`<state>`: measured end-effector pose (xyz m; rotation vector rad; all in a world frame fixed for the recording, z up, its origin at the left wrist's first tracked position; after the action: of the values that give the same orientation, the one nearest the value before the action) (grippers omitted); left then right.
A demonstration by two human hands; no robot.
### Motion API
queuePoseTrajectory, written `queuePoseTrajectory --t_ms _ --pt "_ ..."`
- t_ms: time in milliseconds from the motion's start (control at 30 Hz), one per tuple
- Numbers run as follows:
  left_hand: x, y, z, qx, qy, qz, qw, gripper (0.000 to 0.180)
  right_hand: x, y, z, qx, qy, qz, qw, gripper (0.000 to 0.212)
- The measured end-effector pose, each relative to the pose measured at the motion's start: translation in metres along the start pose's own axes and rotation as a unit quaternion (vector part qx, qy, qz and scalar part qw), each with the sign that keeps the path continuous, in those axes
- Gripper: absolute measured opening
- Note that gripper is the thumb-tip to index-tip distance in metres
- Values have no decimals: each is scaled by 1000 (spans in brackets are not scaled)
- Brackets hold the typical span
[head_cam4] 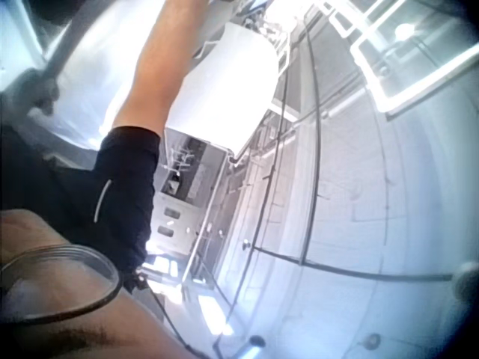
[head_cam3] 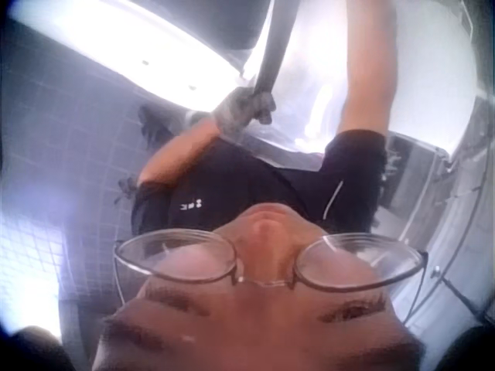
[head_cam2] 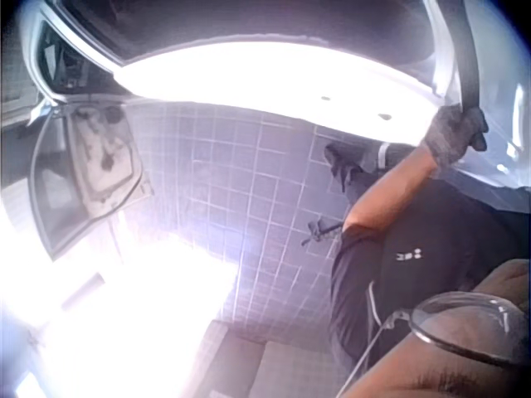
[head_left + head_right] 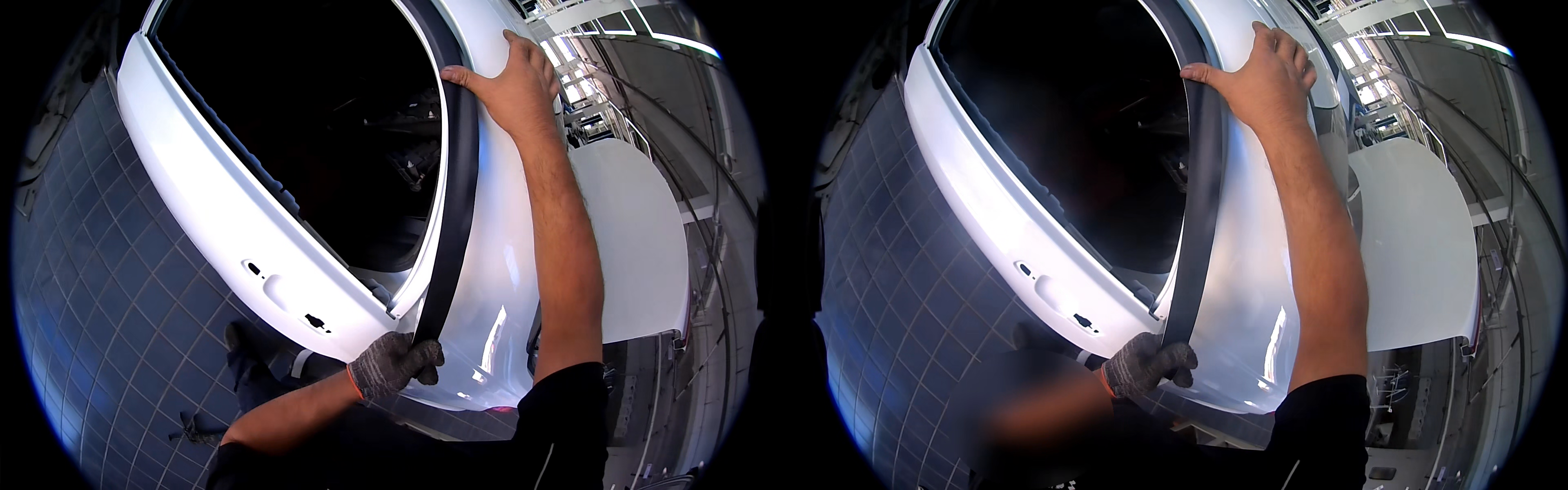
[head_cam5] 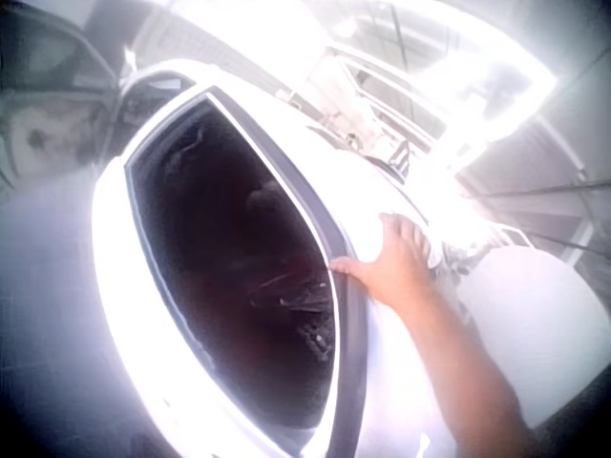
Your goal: The person applies a strip of black window tint film to the upper edge of a white car's rear window. They peel the backing off the adhesive strip and carefully align it along the window frame, smoothing it down with gloved hands to ensure adhesion.
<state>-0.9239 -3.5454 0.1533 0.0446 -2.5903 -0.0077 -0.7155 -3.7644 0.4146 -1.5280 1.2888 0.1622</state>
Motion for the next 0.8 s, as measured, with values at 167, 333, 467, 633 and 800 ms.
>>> queuePoseTrajectory --t_ms 167,333,467,633,800 --pt "-4 -17 16 -55 70 -20 996 50 0 13 -5 1 -43 15 999 131" --pt "-11 -27 24 -81 82 -27 993 50 -8 51 -6 6 -52 46 998 133" --pt "-18 -38 34 -66 113 -24 991 49 -12 83 1 -27 -62 55 996 136" --pt "-15 -49 48 -49 146 -20 988 44 -16 70 -1 -43 -42 46 997 137" --pt "-9 -50 46 -18 148 -8 989 44 -4 16 2 -40 -20 -12 999 134"
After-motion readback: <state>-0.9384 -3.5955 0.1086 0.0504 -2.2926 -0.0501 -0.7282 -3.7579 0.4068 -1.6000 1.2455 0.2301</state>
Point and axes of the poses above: each hand's wrist, its own y-axis away from the middle knuckle, its own x-axis out of the palm, z = x × y, the point moved 7 cm from there along -y, towards the middle knuckle, and after that the axes turned 5 degrees about -z, right-handed, at the moved point
